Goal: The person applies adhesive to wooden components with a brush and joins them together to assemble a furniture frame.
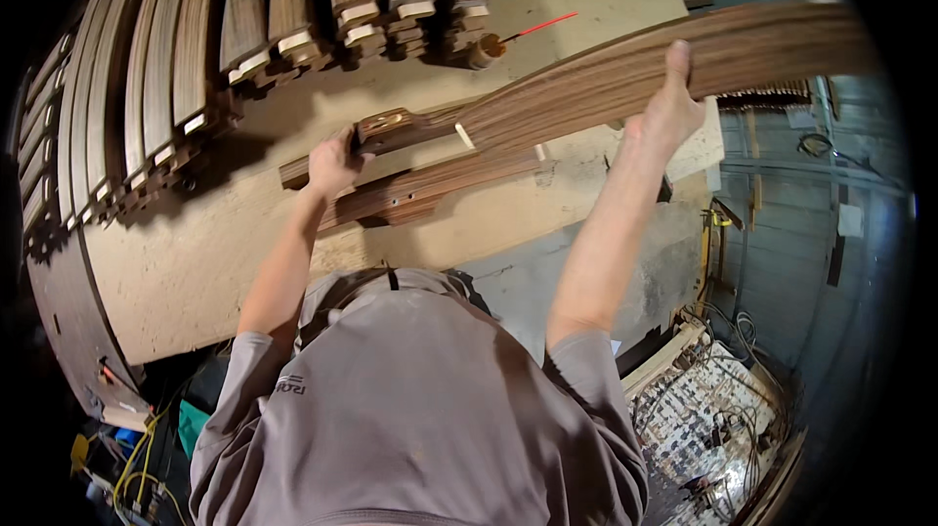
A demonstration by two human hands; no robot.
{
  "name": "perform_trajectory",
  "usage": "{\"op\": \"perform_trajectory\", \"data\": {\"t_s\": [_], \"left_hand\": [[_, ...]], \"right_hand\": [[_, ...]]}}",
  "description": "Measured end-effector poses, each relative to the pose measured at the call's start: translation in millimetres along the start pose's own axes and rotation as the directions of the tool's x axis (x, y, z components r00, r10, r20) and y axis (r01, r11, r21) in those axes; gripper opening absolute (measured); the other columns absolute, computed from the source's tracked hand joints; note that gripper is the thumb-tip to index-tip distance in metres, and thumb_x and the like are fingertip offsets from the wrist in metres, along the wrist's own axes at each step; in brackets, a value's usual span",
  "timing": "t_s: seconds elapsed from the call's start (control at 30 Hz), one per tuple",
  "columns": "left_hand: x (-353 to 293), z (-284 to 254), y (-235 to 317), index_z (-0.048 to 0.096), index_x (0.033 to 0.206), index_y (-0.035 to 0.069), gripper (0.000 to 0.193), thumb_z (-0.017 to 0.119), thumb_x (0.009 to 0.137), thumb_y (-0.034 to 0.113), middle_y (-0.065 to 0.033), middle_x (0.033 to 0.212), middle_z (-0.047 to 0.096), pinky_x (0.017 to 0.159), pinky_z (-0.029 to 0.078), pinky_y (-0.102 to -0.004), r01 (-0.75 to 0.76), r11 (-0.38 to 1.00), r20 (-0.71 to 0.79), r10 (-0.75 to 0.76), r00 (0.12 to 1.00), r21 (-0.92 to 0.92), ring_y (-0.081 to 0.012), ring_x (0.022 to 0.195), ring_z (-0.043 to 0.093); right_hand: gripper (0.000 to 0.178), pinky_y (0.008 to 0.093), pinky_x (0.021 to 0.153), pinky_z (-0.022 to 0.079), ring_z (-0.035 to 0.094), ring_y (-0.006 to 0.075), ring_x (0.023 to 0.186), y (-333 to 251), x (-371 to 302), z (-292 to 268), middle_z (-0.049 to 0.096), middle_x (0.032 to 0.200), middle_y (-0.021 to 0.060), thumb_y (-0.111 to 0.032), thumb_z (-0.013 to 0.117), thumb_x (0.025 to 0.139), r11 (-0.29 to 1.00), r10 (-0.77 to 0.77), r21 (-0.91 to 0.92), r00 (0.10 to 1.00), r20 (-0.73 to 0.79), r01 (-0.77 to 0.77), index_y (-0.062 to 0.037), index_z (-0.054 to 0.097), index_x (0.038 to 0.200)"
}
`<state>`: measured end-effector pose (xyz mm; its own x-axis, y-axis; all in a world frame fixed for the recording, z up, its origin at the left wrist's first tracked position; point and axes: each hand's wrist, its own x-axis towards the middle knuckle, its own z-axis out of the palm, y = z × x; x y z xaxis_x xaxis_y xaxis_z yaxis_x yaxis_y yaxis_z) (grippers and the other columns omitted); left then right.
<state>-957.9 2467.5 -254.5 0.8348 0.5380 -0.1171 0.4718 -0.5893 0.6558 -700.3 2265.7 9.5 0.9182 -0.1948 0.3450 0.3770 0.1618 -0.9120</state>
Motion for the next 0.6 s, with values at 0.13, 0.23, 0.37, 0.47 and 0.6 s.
{"op": "perform_trajectory", "data": {"t_s": [0.13,0.23,0.37,0.47,0.6], "left_hand": [[-0.7,8.5,-13.4,0.053,0.101,0.007,0.038,0.071,0.074,0.027,-0.0157,0.092,0.063,0.073,0.048,-0.0457,-0.098,0.994,-0.054,0.100,0.994,0.042,-0.0366,0.086,0.060],[2.2,8.8,-13.8,0.053,0.101,0.007,0.039,0.072,0.074,0.028,-0.0156,0.091,0.063,0.072,0.048,-0.0470,-0.117,0.991,-0.079,0.122,0.989,0.065,-0.0364,0.085,0.061],[7.2,8.2,2.2,0.054,0.102,0.008,0.037,0.070,0.077,0.030,-0.0157,0.091,0.064,0.073,0.048,-0.0474,-0.068,0.993,-0.065,0.074,0.995,0.096,-0.0365,0.086,0.061],[5.2,5.1,16.6,0.055,0.106,0.010,0.037,0.067,0.081,0.035,-0.0154,0.092,0.065,0.074,0.049,-0.0478,-0.040,0.999,0.021,0.040,0.999,-0.009,-0.0366,0.088,0.061],[-14.1,7.4,-11.5,0.056,0.101,0.008,0.038,0.074,0.073,0.026,-0.0159,0.093,0.063,0.076,0.049,-0.0462,-0.020,1.000,-0.099,0.022,0.995,0.025,-0.0380,0.086,0.060]], "right_hand": [[0.056,0.0359,0.085,0.054,0.062,0.0245,0.099,-8.1,12.9,-6.3,0.060,0.116,0.0161,-0.017,0.079,0.078,0.998,0.055,0.035,0.998,-0.030,-0.054,0.0091,0.052,0.120],[0.053,0.0388,0.084,0.055,0.062,0.0243,0.097,-6.6,24.9,-18.5,0.060,0.116,0.0167,-0.015,0.078,0.079,0.982,0.157,0.116,0.986,-0.048,-0.151,0.0079,0.052,0.119],[0.054,0.0400,0.084,0.054,0.062,0.0259,0.100,-27.6,30.0,-41.4,0.060,0.117,0.0159,-0.029,0.073,0.084,0.931,0.346,0.144,0.935,-0.073,-0.334,0.0055,0.054,0.121],[0.065,0.0342,0.103,0.041,0.052,0.0235,0.121,-12.0,32.8,-65.3,0.052,0.133,0.0175,-0.032,0.068,0.087,0.999,0.043,-0.024,0.999,0.004,-0.043,0.0054,0.044,0.134],[0.051,0.0332,0.096,0.045,0.057,0.0218,0.110,10.3,18.6,-47.3,0.059,0.121,0.0162,-0.015,0.078,0.078,0.995,0.093,0.045,0.990,-0.105,-0.089,0.0109,0.056,0.115]]}}
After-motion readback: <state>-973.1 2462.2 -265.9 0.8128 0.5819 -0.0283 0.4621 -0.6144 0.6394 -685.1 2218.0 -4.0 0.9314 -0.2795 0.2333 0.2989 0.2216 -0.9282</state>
